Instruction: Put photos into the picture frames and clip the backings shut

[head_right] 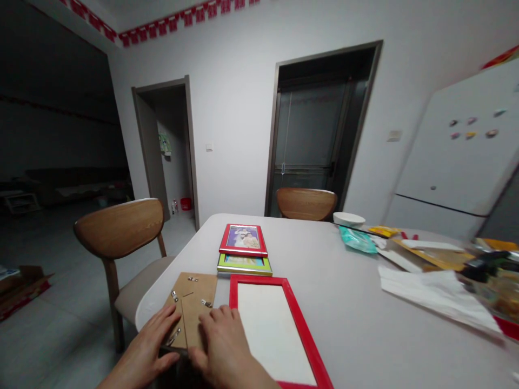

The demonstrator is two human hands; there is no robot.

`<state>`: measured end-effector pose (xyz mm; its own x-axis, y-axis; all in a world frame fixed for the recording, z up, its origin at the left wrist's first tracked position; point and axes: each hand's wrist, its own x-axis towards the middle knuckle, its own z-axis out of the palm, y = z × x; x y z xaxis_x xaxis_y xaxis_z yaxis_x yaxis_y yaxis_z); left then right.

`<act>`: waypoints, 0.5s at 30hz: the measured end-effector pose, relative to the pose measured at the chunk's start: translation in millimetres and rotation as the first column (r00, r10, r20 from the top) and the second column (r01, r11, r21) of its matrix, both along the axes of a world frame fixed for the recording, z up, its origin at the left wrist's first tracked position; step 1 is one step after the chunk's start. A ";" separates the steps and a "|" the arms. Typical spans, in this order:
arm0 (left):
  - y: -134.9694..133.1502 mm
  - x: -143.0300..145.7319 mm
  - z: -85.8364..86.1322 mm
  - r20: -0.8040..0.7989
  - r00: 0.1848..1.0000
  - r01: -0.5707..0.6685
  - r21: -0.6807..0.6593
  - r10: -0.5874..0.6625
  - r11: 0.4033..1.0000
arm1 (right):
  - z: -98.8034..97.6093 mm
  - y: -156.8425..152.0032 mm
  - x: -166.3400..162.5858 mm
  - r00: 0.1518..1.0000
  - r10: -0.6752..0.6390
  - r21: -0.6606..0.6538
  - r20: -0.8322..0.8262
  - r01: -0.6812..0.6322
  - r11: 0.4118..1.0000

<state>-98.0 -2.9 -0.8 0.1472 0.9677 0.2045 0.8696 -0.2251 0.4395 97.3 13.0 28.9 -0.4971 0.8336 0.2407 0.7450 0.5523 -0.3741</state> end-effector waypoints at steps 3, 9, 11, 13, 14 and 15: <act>5.4 -4.3 -8.1 0.040 0.999 0.010 0.053 -0.012 0.999 | -10.5 3.4 -26.1 0.999 -0.029 -0.008 0.027 0.029 1.000; 12.8 -19.3 -17.5 0.050 0.997 0.044 0.138 -0.051 0.989 | -15.9 9.7 -26.7 0.988 -0.013 -0.065 -0.151 0.004 0.998; 12.6 -18.2 -10.8 0.059 0.994 0.081 0.183 -0.093 0.980 | -6.3 8.2 -20.6 0.970 -0.005 -0.077 -0.243 -0.015 0.997; 10.8 -8.9 2.5 0.065 0.990 0.106 0.238 -0.124 0.965 | 8.4 5.1 -10.2 0.953 0.003 -0.059 -0.302 -0.022 0.998; 9.4 -1.0 10.6 0.070 0.989 0.110 0.261 -0.132 0.959 | 16.6 3.1 -2.8 0.949 0.007 -0.044 -0.316 -0.022 0.999; 7.8 8.9 18.9 0.074 0.987 0.120 0.269 -0.144 0.956 | 24.5 0.8 6.1 0.946 0.001 -0.034 -0.324 -0.013 0.999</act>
